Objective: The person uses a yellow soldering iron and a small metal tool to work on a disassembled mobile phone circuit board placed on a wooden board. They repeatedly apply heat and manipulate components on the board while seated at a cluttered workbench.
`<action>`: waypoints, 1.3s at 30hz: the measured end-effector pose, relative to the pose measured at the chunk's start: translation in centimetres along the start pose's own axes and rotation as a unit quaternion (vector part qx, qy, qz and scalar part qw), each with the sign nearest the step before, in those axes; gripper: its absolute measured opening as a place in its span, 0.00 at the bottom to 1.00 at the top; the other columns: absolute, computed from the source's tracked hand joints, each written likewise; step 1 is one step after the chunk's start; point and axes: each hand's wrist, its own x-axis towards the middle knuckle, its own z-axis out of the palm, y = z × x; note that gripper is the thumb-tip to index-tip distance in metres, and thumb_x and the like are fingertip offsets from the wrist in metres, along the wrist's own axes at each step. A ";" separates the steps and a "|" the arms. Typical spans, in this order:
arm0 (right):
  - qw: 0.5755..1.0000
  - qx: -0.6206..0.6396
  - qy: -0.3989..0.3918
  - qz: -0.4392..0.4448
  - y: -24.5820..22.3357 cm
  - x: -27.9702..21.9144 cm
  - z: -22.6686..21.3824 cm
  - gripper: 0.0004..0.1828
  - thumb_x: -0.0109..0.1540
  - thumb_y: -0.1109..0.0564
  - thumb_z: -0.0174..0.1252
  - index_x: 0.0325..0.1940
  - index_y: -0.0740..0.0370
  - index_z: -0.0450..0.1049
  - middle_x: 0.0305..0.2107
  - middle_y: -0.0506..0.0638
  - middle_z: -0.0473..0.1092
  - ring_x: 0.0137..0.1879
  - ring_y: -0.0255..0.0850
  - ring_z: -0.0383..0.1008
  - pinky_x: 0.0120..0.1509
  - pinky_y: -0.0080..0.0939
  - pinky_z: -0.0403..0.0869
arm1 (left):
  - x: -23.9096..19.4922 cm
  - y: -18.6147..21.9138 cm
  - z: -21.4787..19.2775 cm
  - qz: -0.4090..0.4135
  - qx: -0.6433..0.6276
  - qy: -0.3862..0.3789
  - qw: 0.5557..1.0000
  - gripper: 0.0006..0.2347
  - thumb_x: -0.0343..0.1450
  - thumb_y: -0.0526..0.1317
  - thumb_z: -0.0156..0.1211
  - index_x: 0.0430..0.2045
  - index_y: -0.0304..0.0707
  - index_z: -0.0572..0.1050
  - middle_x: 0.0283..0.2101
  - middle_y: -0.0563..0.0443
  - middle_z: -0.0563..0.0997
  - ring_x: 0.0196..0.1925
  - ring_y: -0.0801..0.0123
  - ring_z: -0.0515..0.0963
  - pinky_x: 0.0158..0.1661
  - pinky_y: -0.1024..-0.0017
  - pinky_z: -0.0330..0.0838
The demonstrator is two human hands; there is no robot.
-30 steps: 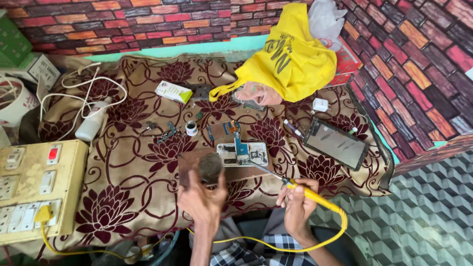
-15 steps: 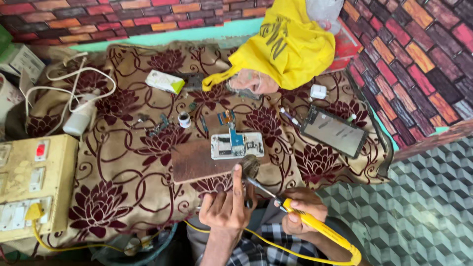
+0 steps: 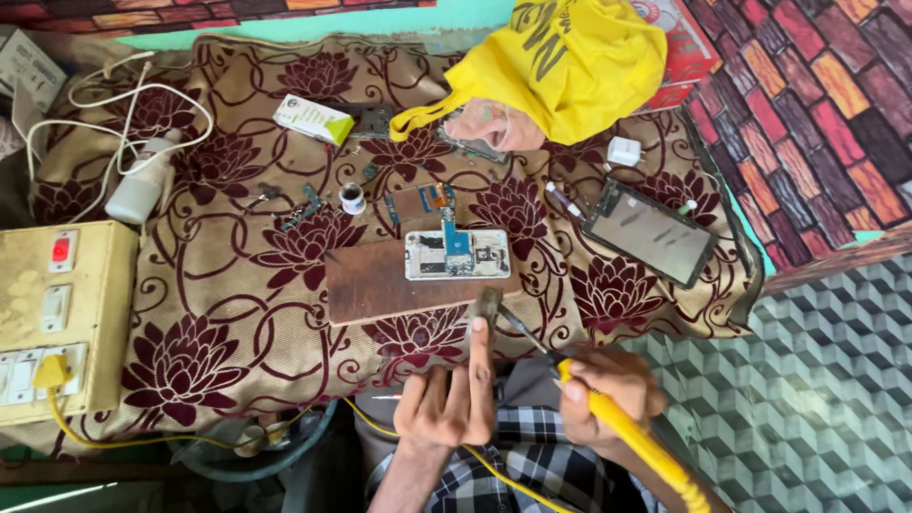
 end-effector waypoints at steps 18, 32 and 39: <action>0.914 0.330 0.094 0.217 -2.0 -4.7 1.7 0.16 0.74 0.51 0.50 0.53 0.66 0.55 0.33 0.60 0.68 0.26 0.44 0.76 0.29 0.43 0.82 | -2.7 0.8 -2.5 -0.095 -0.043 -0.039 0.994 0.12 0.70 0.36 0.70 0.41 0.23 0.83 0.12 0.62 0.65 0.13 0.80 0.59 0.20 0.73 0.45; 0.931 0.167 -0.010 0.325 -3.3 -2.0 1.3 0.10 0.69 0.56 0.54 0.35 0.63 0.66 0.15 0.47 0.66 0.17 0.32 0.66 0.22 0.33 0.67 | -3.1 0.0 -2.1 -0.064 -0.007 -0.028 0.998 0.09 0.71 0.34 0.63 0.40 0.26 0.84 0.11 0.63 0.62 0.13 0.79 0.61 0.20 0.74 0.50; 0.812 0.295 0.050 0.501 -2.3 -3.9 3.8 0.10 0.71 0.54 0.46 0.42 0.65 0.62 0.15 0.53 0.68 0.15 0.35 0.68 0.17 0.31 0.63 | -2.6 -0.8 -2.1 -0.115 -0.020 -0.030 0.993 0.12 0.69 0.40 0.70 0.38 0.27 0.84 0.10 0.62 0.63 0.12 0.77 0.61 0.20 0.73 0.51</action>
